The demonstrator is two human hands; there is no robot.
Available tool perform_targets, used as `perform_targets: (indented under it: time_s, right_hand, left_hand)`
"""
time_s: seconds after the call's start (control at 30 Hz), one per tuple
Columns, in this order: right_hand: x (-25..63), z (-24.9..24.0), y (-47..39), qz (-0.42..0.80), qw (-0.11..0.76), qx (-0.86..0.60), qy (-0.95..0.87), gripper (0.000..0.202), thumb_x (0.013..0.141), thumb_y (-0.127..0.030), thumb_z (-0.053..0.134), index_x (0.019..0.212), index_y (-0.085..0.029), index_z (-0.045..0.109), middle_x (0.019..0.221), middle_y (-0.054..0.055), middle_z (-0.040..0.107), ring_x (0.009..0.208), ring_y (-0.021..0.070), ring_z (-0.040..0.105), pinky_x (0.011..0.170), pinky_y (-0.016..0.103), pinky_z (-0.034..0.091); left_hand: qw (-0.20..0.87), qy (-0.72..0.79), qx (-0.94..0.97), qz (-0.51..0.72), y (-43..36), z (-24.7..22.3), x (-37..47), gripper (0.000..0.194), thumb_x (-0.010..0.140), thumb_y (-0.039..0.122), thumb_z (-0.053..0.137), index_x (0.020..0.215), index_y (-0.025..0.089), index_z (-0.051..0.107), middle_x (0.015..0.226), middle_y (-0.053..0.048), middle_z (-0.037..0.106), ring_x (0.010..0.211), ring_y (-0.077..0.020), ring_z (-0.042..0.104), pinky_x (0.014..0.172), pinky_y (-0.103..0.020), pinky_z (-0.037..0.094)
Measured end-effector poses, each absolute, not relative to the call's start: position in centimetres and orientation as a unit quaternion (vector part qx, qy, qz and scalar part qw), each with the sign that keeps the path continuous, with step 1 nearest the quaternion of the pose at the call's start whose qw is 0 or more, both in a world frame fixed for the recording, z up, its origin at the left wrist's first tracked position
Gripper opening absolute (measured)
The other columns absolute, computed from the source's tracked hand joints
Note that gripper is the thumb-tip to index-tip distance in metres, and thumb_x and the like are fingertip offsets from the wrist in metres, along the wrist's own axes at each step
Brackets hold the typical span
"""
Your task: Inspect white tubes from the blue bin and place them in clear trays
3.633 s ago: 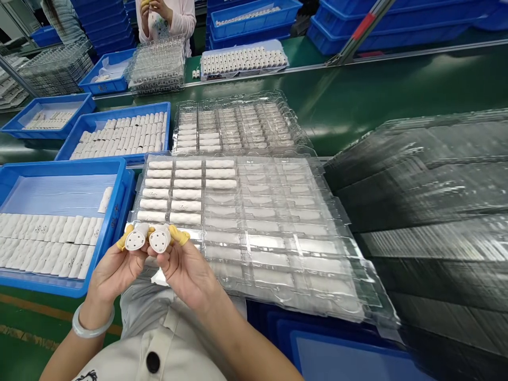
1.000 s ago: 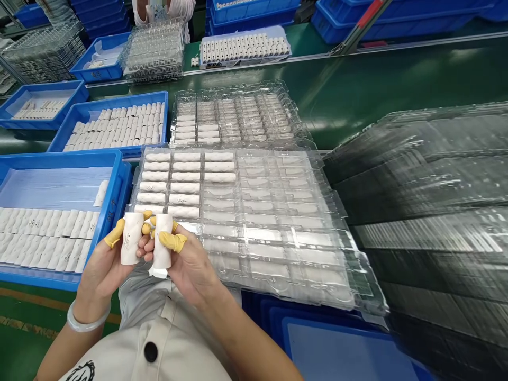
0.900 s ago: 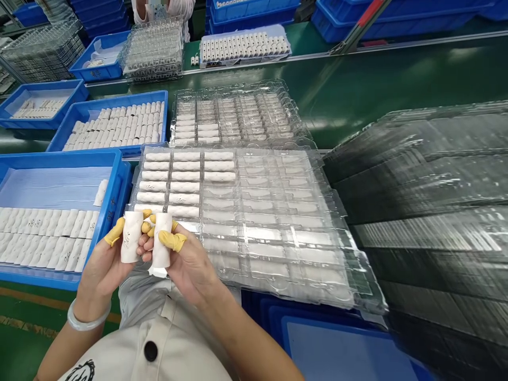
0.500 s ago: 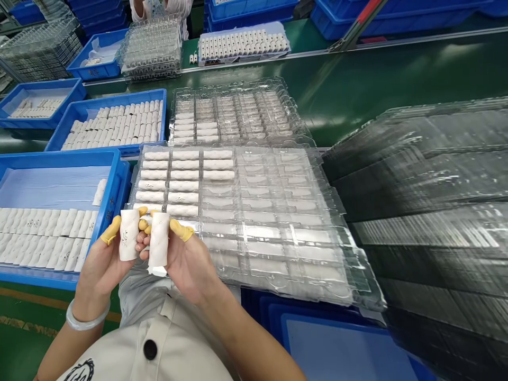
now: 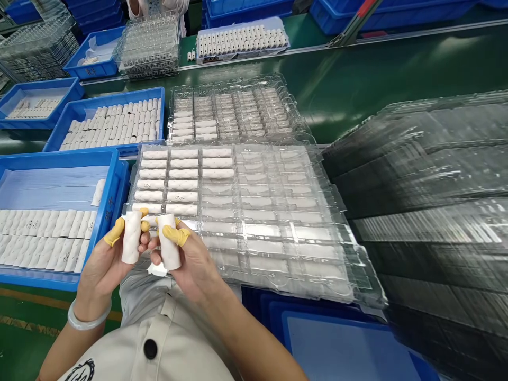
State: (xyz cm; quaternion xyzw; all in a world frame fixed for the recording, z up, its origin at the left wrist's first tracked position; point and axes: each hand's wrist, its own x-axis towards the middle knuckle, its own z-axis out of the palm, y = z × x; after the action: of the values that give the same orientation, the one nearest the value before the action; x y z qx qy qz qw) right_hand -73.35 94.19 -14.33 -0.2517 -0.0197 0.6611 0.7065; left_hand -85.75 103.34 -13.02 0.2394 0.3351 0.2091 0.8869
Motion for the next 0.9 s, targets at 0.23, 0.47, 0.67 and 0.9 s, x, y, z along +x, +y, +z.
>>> perform_targets:
  time_s: [0.23,0.47,0.67,0.9]
  right_hand:
    - [-73.1,-13.8,94.4,0.667,0.673,-0.319,0.033,0.046,0.095,-0.052,0.050,0.103,-0.010,0.066,0.068,0.005,0.059,0.058,0.0112,0.049,0.055,0.022,0.041]
    - [-73.1,-13.4,94.8,0.669,0.696,-0.261,0.014,0.035,0.098,-0.035,0.046,0.097,-0.011,0.071,0.079,0.007,0.067,0.064,0.0117,0.058,0.064,0.023,0.046]
    - [-73.2,-13.7,94.6,0.671,0.700,-0.246,-0.004,0.034,0.100,-0.033,0.044,0.105,-0.013,0.072,0.085,0.006,0.069,0.073,0.0124,0.062,0.074,0.025,0.051]
    - [-73.3,-14.3,94.3,0.657,0.704,-0.270,-0.010,0.022,0.075,-0.026,0.080,0.091,-0.014,0.070,0.077,0.002,0.067,0.071,0.0091,0.061,0.070,0.019,0.050]
  left_hand:
    - [0.895,0.354,0.196,0.189,103.4,-13.1,-85.5,0.039,0.102,0.025,0.036,0.099,0.004,0.070,0.075,-0.012,0.064,0.065,-0.0126,0.062,0.066,-0.022,0.054]
    - [0.890,0.364,0.202,0.187,103.4,-12.9,-85.2,0.044,0.102,0.027,0.035,0.093,0.004,0.071,0.067,-0.012,0.062,0.059,-0.0151,0.060,0.061,-0.026,0.053]
    - [0.892,0.358,0.193,0.198,103.3,-12.7,-84.9,0.043,0.102,0.026,0.032,0.098,0.007,0.071,0.067,-0.011,0.062,0.061,-0.0154,0.059,0.056,-0.025,0.050]
    - [0.889,0.337,0.203,0.235,103.3,-13.7,-85.2,0.030,0.094,0.032,0.057,0.110,0.008,0.067,0.081,-0.007,0.060,0.065,-0.0116,0.055,0.049,-0.017,0.045]
